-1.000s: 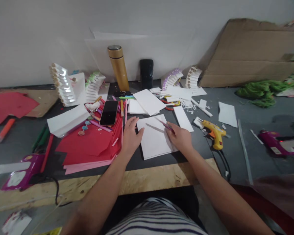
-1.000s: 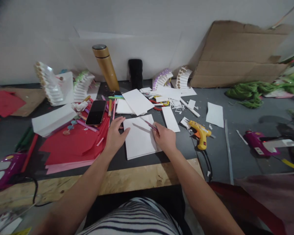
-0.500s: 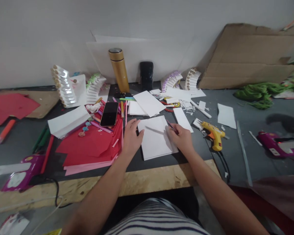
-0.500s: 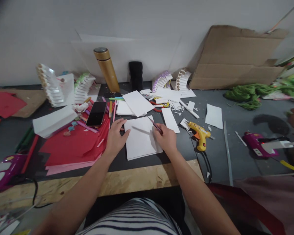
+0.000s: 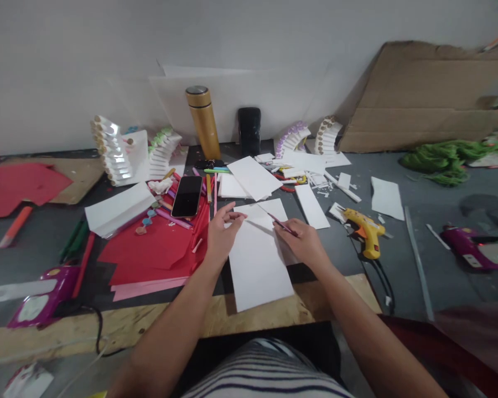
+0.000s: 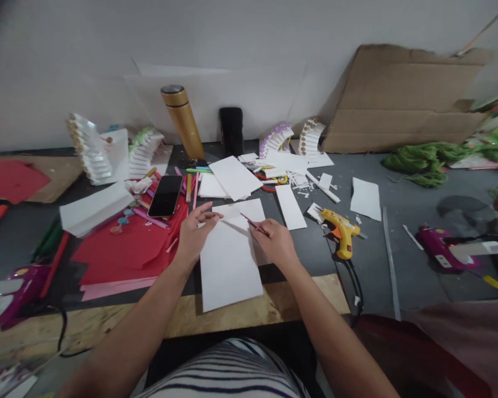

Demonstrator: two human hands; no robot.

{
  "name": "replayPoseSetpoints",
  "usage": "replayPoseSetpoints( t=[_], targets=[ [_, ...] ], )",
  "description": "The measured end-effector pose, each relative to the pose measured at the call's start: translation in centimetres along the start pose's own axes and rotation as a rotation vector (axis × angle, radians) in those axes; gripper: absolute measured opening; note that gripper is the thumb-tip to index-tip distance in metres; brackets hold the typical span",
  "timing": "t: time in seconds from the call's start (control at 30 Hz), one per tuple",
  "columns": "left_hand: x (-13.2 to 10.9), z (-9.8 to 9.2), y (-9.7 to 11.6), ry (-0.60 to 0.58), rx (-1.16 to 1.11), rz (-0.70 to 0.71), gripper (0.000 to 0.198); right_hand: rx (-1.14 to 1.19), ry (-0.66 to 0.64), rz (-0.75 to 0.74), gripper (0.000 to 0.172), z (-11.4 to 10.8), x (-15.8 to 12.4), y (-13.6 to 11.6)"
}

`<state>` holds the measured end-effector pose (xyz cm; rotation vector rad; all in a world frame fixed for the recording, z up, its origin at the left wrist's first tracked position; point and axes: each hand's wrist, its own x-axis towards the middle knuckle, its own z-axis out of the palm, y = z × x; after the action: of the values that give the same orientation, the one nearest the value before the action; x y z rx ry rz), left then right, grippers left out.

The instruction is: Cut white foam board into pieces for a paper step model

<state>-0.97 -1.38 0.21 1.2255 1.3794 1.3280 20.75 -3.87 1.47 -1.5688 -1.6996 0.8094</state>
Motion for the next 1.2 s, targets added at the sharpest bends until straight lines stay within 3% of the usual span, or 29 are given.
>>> replayPoseSetpoints(
  t=[0.07, 0.17, 0.23, 0.3, 0.4, 0.5, 0.6, 0.73, 0.93, 1.2],
  targets=[
    [0.0, 0.0, 0.2, 0.002, -0.047, -0.011, 0.045, 0.159, 0.014, 0.126, 0.044, -0.2, -0.1, 0.0],
    [0.4, -0.1, -0.4, 0.195, -0.122, 0.058, 0.037, 0.442, -0.028, 0.334, 0.051, -1.0, -0.5, 0.0],
    [0.7, -0.2, -1.1, 0.330, -0.131, 0.129, 0.032, 0.574, -0.099, 0.359, 0.048, -1.5, -0.7, 0.1],
    [0.9, -0.3, -1.4, 0.389, -0.141, 0.182, 0.030, 0.649, -0.140, 0.347, 0.048, -1.6, -0.9, 0.4],
    [0.7, -0.1, -0.8, 0.326, -0.321, 0.169, 0.033, 0.782, -0.068, 0.345, 0.050, -1.4, -0.8, 0.7],
    [0.3, 0.2, 0.4, 0.109, -0.571, 0.047, 0.043, 0.939, 0.034, 0.327, 0.048, -1.1, -0.5, 0.8],
    [-0.1, 0.6, 1.1, -0.065, -0.597, -0.054, 0.047, 0.988, 0.004, 0.310, 0.045, -1.1, -0.5, 1.0],
    [-0.6, 0.7, 1.1, -0.069, -0.496, -0.048, 0.040, 0.986, -0.083, 0.306, 0.038, -1.3, -0.7, 1.0],
    [-0.2, 0.0, 1.4, -0.049, -0.566, -0.058, 0.036, 1.052, 0.091, 0.316, 0.036, -1.3, -0.5, 1.0],
    [-0.4, 0.0, 1.4, -0.016, -0.552, 0.019, 0.037, 1.047, 0.154, 0.303, 0.037, -1.0, -0.8, 0.5]
  ],
)
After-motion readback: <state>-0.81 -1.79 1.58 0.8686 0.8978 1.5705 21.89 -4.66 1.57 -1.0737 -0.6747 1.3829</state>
